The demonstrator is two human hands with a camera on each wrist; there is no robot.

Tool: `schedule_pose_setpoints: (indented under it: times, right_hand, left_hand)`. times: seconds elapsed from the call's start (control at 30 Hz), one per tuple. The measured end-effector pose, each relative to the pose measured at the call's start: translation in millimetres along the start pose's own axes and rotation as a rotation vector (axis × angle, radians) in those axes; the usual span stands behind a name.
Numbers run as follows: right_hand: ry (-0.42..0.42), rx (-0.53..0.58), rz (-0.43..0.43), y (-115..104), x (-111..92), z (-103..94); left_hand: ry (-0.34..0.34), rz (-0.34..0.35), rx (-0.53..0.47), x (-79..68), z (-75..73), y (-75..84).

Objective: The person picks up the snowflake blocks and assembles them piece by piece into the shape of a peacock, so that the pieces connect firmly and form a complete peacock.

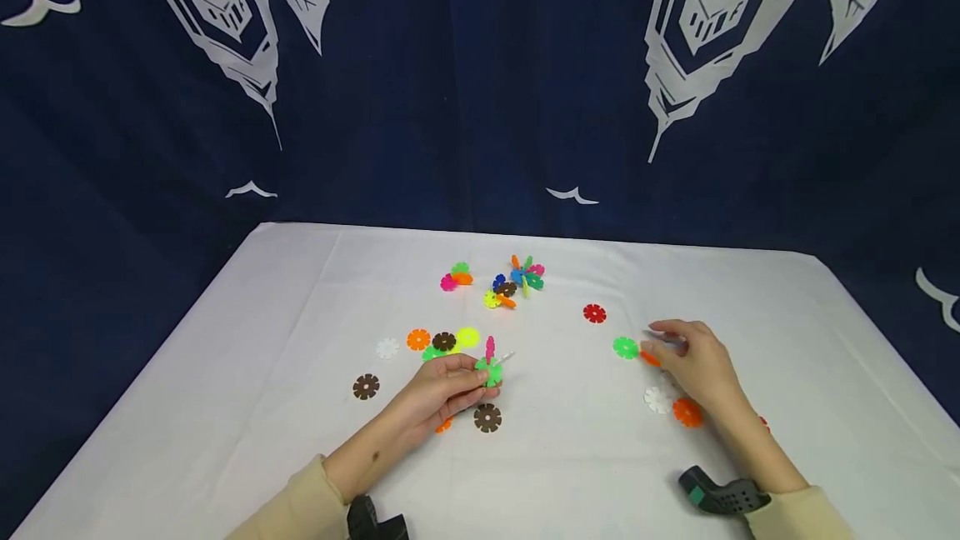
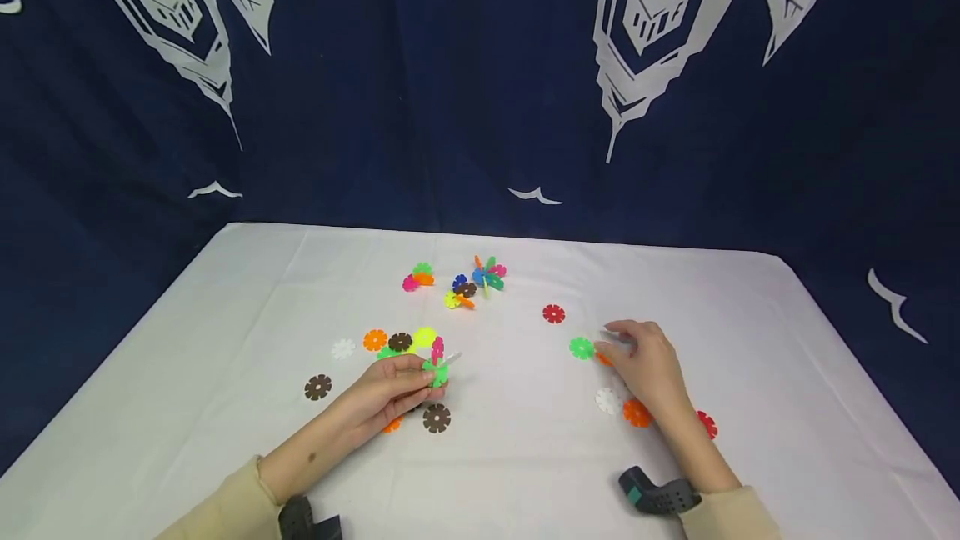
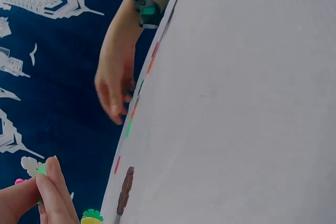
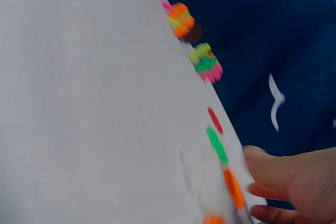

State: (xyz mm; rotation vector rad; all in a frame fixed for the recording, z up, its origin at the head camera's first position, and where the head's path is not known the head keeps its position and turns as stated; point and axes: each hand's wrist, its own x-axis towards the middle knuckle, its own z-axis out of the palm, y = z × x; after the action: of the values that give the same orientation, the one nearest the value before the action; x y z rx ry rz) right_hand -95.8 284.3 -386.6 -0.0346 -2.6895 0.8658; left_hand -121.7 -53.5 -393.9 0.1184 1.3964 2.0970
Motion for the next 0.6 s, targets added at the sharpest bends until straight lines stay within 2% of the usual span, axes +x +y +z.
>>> schedule_pose_setpoints:
  times: [0.13, 0.27, 0.5, 0.6]
  right_hand:
    - [-0.112, -0.068, 0.01, 20.0, 2.3, -6.6]
    - [-0.113, -0.05, 0.013, 20.1, 3.0, -6.5]
    - [-0.1, 0.088, 0.05, 13.7, 0.3, -6.1]
    - [-0.102, 0.229, 0.063, 2.5, -2.4, -2.6]
  left_hand:
    - [0.014, 0.002, -0.004, 1.3, 0.8, -0.2]
    - [0.032, 0.003, 0.005, 2.6, 2.1, -0.3]
    - [0.041, 0.006, 0.015, 0.6, 3.5, -1.7]
    - [0.037, 0.003, -0.018, -1.4, 5.2, -2.1]
